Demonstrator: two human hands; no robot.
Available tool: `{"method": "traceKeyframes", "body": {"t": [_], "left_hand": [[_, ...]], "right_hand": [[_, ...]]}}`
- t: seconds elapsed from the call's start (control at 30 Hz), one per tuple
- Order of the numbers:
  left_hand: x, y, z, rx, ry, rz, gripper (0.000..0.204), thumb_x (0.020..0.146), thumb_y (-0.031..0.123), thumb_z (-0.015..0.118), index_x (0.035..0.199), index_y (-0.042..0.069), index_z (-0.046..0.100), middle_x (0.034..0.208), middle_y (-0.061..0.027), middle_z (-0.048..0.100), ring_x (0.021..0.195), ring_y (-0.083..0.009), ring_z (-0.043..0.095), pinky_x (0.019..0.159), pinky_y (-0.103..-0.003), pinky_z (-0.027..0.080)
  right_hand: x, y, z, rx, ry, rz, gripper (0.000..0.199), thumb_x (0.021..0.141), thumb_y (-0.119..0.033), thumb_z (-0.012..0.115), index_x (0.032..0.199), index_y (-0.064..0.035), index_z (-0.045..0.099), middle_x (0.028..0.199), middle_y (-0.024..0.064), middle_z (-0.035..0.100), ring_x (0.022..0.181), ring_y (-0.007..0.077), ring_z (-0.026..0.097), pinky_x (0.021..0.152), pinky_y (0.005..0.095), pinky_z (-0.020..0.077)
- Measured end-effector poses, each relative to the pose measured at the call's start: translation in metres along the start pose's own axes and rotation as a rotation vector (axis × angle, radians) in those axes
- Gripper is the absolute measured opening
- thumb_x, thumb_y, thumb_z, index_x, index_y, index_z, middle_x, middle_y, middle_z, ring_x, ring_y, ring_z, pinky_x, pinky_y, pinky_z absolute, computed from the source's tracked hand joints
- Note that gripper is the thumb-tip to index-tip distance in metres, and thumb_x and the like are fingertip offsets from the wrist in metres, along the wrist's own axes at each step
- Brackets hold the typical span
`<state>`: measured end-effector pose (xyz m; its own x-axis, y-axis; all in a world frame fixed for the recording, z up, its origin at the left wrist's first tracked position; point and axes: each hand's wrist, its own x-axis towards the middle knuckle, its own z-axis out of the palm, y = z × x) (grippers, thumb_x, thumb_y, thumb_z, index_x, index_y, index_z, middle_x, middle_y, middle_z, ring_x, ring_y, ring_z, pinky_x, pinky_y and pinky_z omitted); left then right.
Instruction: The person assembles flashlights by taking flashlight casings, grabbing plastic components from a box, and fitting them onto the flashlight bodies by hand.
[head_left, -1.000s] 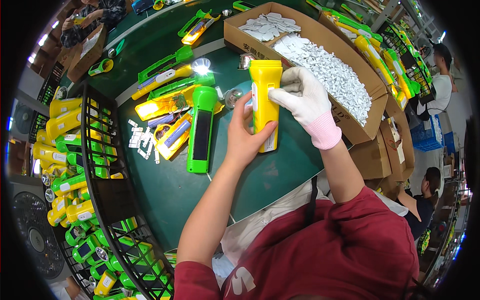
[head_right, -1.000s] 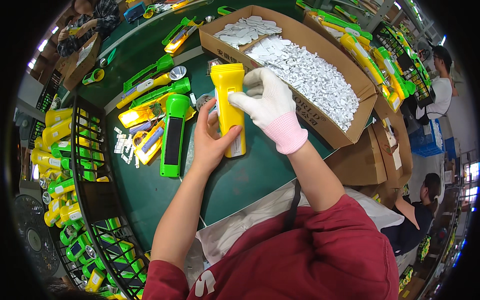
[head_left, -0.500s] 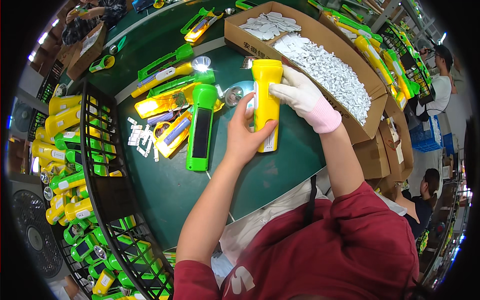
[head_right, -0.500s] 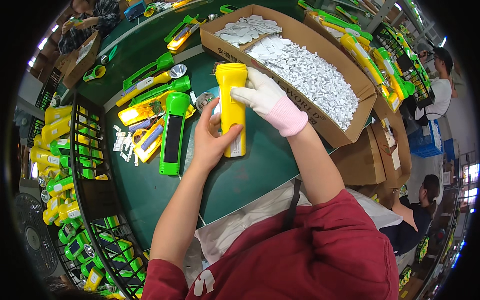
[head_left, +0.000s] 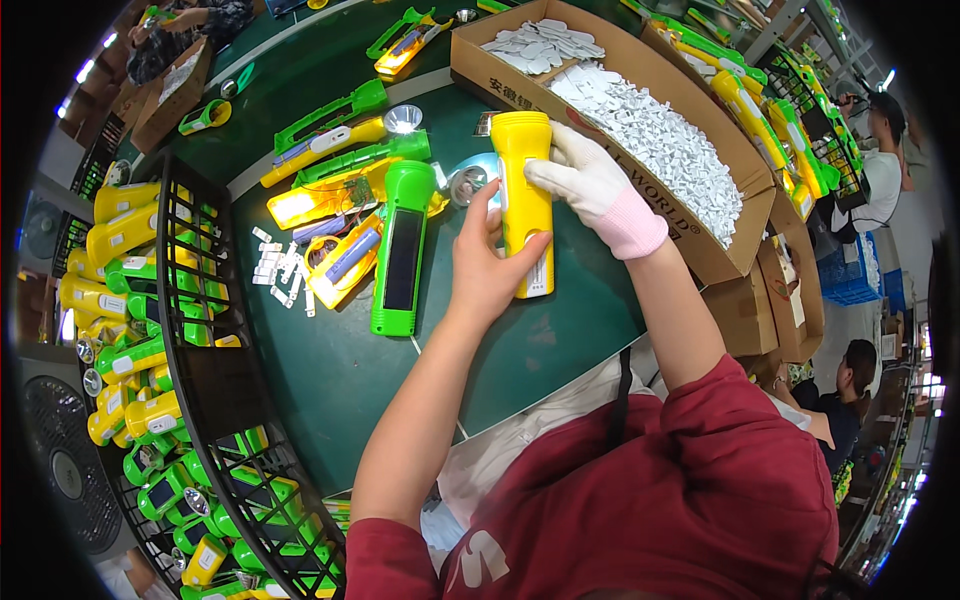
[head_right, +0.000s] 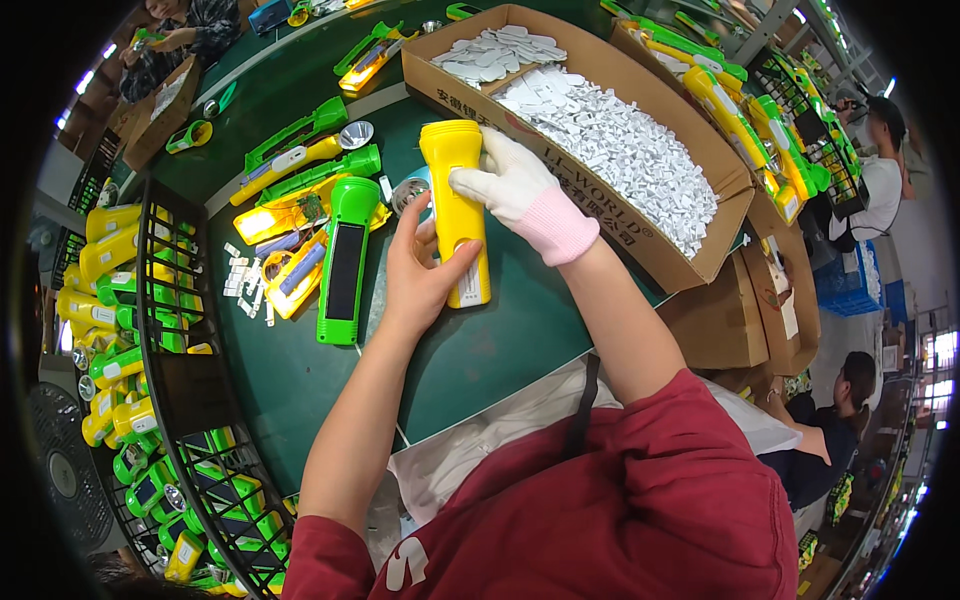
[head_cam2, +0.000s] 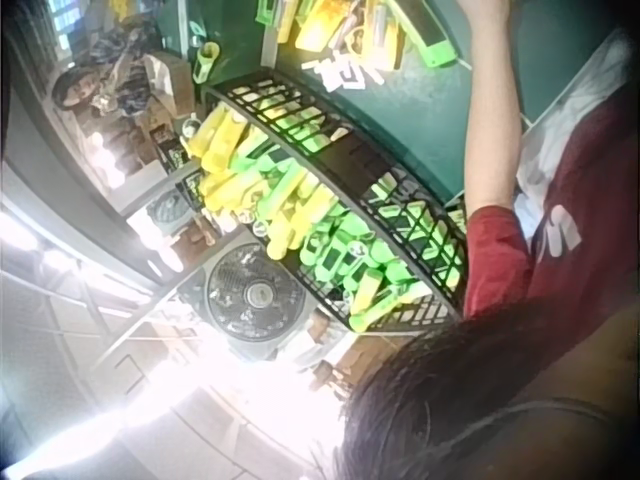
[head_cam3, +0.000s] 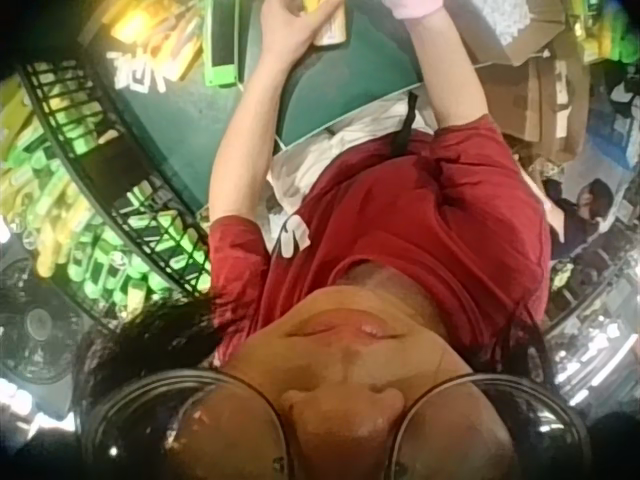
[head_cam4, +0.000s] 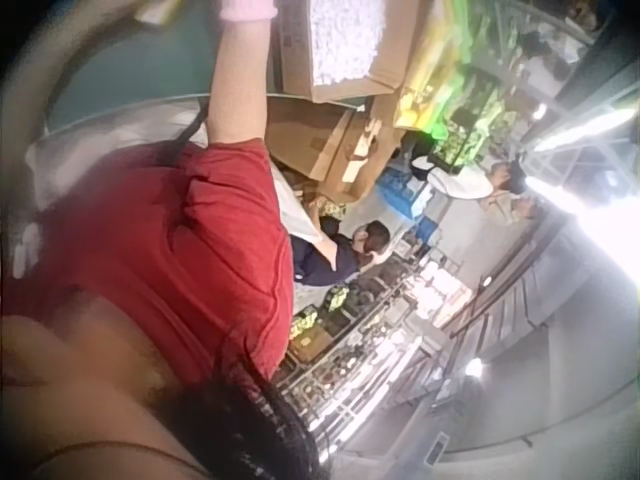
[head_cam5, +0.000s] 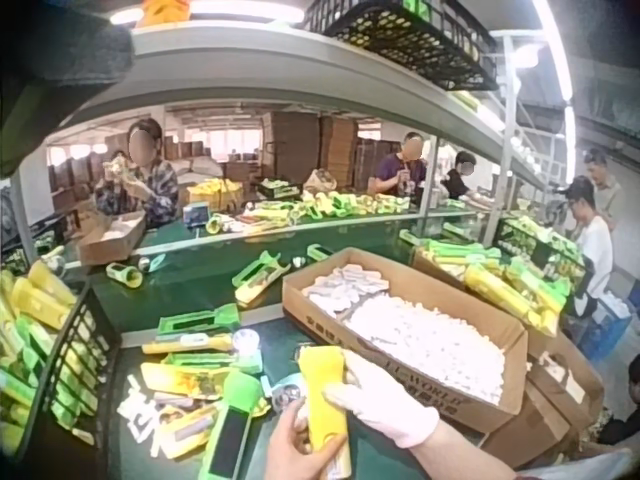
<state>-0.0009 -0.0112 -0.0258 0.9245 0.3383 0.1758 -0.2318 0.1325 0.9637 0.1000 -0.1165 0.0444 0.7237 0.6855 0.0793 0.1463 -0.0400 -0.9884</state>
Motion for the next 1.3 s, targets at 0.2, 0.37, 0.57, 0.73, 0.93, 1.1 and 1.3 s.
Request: {"method": "traceKeyframes", "body": {"t": [0.2, 0.37, 0.57, 0.73, 0.93, 1.1, 1.3], "left_hand": [[0.0, 0.005, 0.002, -0.031, -0.045, -0.089, 0.069, 0.074, 0.0, 0.069, 0.13, 0.001, 0.029, 0.112, -0.0194, 0.055, 0.1, -0.0227, 0.057, 0.086, -0.033, 0.047], [-0.002, 0.007, 0.002, -0.056, -0.026, -0.047, 0.069, 0.074, -0.001, 0.068, 0.13, 0.001, 0.028, 0.112, -0.0191, 0.054, 0.101, -0.0233, 0.057, 0.086, -0.033, 0.047], [-0.002, 0.002, 0.003, -0.046, -0.02, -0.023, 0.068, 0.074, -0.001, 0.068, 0.13, 0.001, 0.028, 0.114, -0.0195, 0.053, 0.103, -0.0239, 0.056, 0.086, -0.033, 0.047], [0.0, 0.0, 0.002, 0.053, -0.023, 0.016, 0.069, 0.075, 0.001, 0.068, 0.13, 0.002, 0.028, 0.114, -0.0196, 0.052, 0.105, -0.0242, 0.055, 0.086, -0.033, 0.047], [-0.001, 0.001, 0.003, 0.06, -0.017, 0.024, 0.068, 0.075, 0.001, 0.068, 0.129, 0.002, 0.027, 0.114, -0.0198, 0.052, 0.105, -0.0246, 0.054, 0.086, -0.033, 0.047], [-0.002, 0.006, 0.002, -0.058, -0.015, -0.038, 0.068, 0.075, 0.0, 0.068, 0.129, 0.001, 0.028, 0.113, -0.0193, 0.053, 0.104, -0.0245, 0.055, 0.087, -0.034, 0.047], [-0.001, 0.004, 0.005, 0.037, -0.036, 0.06, 0.068, 0.072, 0.012, 0.073, 0.127, 0.002, 0.034, 0.109, -0.0193, 0.058, 0.098, -0.0244, 0.061, 0.082, -0.033, 0.049]], "right_hand": [[-0.006, 0.008, 0.014, 0.14, 0.128, -0.056, 0.041, 0.084, -0.012, 0.052, 0.122, 0.0004, 0.043, 0.109, 0.0111, 0.056, 0.097, 0.0155, 0.055, 0.082, 0.0281, 0.0453], [-0.001, 0.01, 0.016, 0.11, 0.123, -0.09, 0.042, 0.082, -0.013, 0.054, 0.12, 0.0009, 0.043, 0.104, 0.0123, 0.058, 0.091, 0.0158, 0.058, 0.079, 0.0285, 0.0466], [-0.001, 0.008, 0.022, -0.049, 0.221, -0.098, 0.043, 0.08, -0.013, 0.054, 0.118, 0.0023, 0.044, 0.098, 0.014, 0.06, 0.083, 0.0171, 0.059, 0.075, 0.0279, 0.0476], [-0.003, 0.017, 0.028, 0.173, 0.278, -0.111, 0.042, 0.084, -0.016, 0.052, 0.122, 0.0008, 0.043, 0.102, 0.0151, 0.058, 0.089, 0.0166, 0.057, 0.078, 0.0281, 0.0456], [-0.002, 0.021, 0.029, 0.086, 0.263, -0.121, 0.044, 0.086, -0.019, 0.051, 0.125, -0.0008, 0.041, 0.106, 0.0136, 0.057, 0.092, 0.0171, 0.056, 0.081, 0.0285, 0.0439], [-0.005, 0.016, 0.027, 0.05, 0.212, -0.136, 0.046, 0.085, -0.02, 0.051, 0.126, -0.0014, 0.039, 0.106, 0.0128, 0.057, 0.091, 0.0175, 0.057, 0.081, 0.0295, 0.0442], [-0.014, 0.019, 0.023, -0.047, 0.256, -0.177, 0.051, 0.085, -0.024, 0.05, 0.13, -0.0025, 0.037, 0.11, 0.0149, 0.057, 0.096, 0.0218, 0.058, 0.083, 0.032, 0.044]]}}
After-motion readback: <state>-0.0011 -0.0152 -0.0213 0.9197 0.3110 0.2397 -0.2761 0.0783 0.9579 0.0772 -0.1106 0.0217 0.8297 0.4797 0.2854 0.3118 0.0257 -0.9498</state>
